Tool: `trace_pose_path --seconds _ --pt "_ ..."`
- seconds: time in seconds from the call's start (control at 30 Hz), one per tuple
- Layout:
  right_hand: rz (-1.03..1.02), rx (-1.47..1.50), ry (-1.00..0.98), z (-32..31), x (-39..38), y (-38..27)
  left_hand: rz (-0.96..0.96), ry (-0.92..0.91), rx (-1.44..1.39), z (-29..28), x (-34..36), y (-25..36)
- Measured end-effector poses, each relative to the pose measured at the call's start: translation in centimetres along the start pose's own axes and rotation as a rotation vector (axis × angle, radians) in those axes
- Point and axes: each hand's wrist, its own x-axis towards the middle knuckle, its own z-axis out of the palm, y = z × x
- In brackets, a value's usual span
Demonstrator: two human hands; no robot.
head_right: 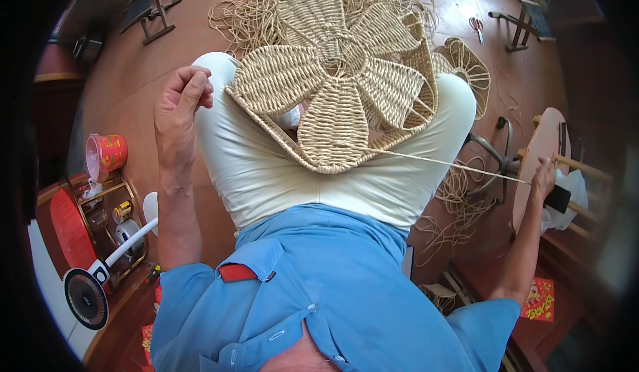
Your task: Weaving a large decorative flower shape using straw or rattan cords.
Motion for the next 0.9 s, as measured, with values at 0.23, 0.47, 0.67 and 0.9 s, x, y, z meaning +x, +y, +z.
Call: trace_pose_path --seconds 0.23,0.47,0.67,0.9 --pt "-0.736 0.234 -0.137 2.4 -24.7 -24.3 -0.062 -0.051 0.062 2.1 -2.0 0.0" --pt "-0.866 0.404 -0.583 5.0 -38.5 -32.2 -0.181 -0.122 0.246 5.6 -5.1 -0.4" --pt "-0.621 0.568 -0.744 7.1 -38.6 -31.5 -0.094 -0.137 0.491 7.9 -5.9 -0.7" --pt "-0.341 0.794 -0.922 8.2 -37.4 -31.6 0.072 -0.184 0.641 9.5 -5.4 -0.4"
